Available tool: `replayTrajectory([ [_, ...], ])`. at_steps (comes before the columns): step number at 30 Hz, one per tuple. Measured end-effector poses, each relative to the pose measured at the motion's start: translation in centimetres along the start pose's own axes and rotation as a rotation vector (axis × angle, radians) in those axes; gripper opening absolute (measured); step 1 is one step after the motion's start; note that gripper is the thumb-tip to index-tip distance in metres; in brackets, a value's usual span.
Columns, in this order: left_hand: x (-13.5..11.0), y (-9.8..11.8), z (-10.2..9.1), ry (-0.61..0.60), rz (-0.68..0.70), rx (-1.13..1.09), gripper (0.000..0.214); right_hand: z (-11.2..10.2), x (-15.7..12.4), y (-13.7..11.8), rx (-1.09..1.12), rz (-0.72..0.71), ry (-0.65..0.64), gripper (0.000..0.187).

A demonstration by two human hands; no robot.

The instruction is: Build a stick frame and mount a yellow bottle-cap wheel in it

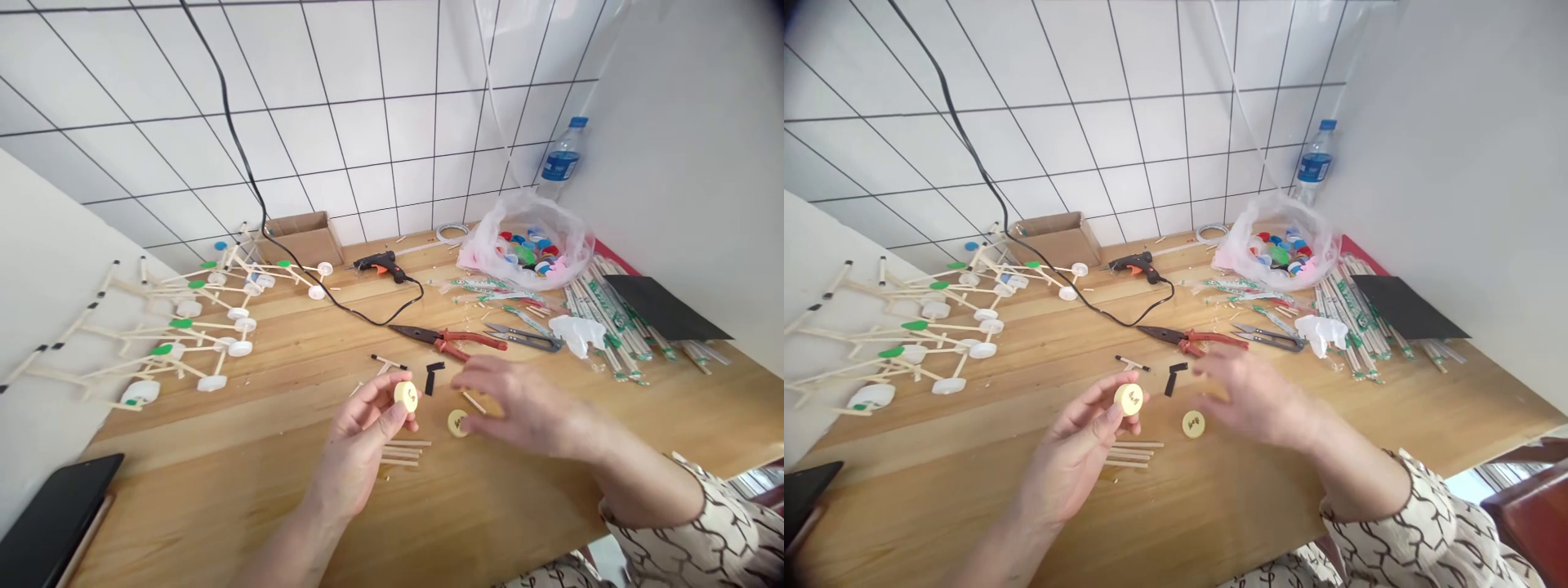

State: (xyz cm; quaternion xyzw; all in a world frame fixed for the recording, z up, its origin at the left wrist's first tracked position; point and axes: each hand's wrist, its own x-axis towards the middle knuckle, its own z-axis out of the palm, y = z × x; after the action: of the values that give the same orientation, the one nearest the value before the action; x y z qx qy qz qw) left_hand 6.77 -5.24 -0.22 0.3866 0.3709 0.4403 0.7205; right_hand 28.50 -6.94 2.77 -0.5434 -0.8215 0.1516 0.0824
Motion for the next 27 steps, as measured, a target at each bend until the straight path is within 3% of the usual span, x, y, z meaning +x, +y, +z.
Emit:
replayTrajectory([
  [3, 0.0, 0.4, 0.1, -0.024, -0.03, -0.009, 0.025, 1.2, -0.3, -1.5, 0.067, -0.064, -0.136, 0.025],
  [9, -0.1, 0.9, 0.4, -0.043, -0.112, -0.048, 0.022, 2.9, 0.1, -2.1, 0.029, 0.001, -0.213, 0.015],
  [15, -0.1, 0.3, 0.1, 0.041, -0.097, -0.053, 0.027, 3.2, 0.2, -2.5, 0.614, 0.104, -0.03, 0.02],
  [21, -0.3, 0.4, 0.5, 0.049, -0.159, -0.044, 0.025, 3.6, 0.6, -3.2, 1.232, 0.227, -0.079, 0.02],
  [27, -0.6, -0.5, 0.2, -0.025, -0.152, 0.019, 0.032, 4.4, 0.9, -3.8, 1.41, 0.208, 0.049, 0.022],
])
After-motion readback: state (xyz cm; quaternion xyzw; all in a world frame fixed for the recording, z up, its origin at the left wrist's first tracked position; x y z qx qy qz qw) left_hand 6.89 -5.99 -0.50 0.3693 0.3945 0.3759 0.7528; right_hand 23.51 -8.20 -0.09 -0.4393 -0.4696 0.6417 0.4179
